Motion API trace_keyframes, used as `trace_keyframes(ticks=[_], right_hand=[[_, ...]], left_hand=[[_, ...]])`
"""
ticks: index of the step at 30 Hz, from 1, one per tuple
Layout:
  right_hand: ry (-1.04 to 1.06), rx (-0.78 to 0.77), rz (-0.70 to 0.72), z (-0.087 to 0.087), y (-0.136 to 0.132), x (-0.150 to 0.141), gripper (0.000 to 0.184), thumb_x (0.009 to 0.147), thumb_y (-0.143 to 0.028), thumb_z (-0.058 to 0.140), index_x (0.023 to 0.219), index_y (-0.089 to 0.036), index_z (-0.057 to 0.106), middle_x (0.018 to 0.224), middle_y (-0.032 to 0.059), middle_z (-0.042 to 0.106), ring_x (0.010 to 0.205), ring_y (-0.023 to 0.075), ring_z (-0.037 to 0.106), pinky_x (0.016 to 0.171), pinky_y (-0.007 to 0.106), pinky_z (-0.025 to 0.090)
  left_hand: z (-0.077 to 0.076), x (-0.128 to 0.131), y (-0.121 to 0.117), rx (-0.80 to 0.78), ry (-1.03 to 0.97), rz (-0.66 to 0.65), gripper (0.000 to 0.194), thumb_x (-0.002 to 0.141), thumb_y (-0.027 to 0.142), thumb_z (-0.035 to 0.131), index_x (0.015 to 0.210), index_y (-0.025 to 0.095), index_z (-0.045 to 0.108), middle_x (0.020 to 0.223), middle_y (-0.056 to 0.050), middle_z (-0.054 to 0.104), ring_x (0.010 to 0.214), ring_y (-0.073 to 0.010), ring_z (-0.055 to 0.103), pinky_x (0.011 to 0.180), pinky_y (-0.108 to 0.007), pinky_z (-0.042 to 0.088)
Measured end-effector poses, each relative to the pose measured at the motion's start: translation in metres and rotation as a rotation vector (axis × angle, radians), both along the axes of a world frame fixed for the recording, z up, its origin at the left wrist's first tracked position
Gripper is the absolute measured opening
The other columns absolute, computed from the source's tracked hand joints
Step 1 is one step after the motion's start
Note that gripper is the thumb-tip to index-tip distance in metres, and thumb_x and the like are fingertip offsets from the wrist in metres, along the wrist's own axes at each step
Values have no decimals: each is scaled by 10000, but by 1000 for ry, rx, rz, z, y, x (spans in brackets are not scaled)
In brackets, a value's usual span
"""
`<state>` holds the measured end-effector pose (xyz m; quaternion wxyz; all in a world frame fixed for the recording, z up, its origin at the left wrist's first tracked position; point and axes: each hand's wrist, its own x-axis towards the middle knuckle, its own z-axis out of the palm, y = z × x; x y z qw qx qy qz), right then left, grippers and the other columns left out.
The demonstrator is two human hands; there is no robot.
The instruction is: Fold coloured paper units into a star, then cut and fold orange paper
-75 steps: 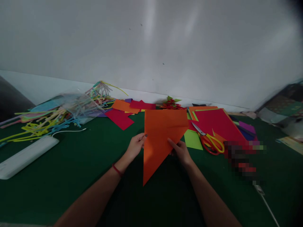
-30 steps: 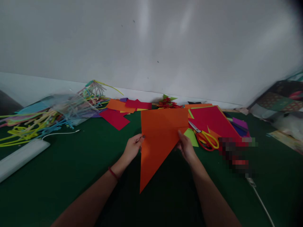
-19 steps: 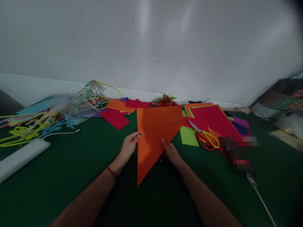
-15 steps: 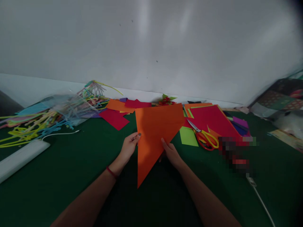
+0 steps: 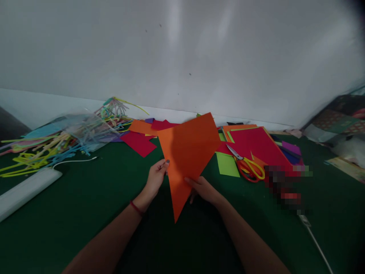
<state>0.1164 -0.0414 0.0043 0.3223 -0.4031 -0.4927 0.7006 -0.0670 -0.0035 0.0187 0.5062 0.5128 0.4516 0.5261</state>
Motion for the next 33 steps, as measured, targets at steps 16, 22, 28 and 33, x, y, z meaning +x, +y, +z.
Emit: trace_keyframes(ticks=[16, 22, 28, 33], right_hand=[[-72, 129, 109, -9, -5, -8, 309, 695, -370, 654, 899, -140, 625, 738, 32, 659, 615, 136, 623, 520, 245, 534], [-75, 121, 229, -1, -8, -5, 260, 753, -357, 607, 881, -130, 609, 726, 44, 671, 634, 129, 637, 536, 218, 505], [-29, 79, 194, 5, -6, -2, 361, 793, -445, 531, 975, -133, 539, 730, 60, 664, 611, 137, 634, 462, 207, 474], [-130, 160, -22, 6, 2, 9, 375, 766, -497, 541, 836, -130, 571, 553, 20, 624, 449, 107, 564, 398, 192, 412]], left_hand=[[-4, -4, 2, 78, -35, 248, 252, 787, 335, 534, 608, 171, 466, 592, 42, 405, 543, -95, 374, 504, -193, 303], [-5, -5, 4, 95, -19, 247, 204, 798, 312, 526, 655, 166, 514, 634, 29, 450, 589, -104, 423, 534, -193, 344], [-7, -6, 6, 95, 33, 197, 203, 802, 346, 511, 711, 167, 545, 692, 9, 523, 637, -126, 476, 583, -216, 378], [-4, -2, 3, 85, 149, 75, 251, 798, 374, 511, 690, 153, 563, 667, -9, 544, 626, -141, 496, 555, -224, 390]])
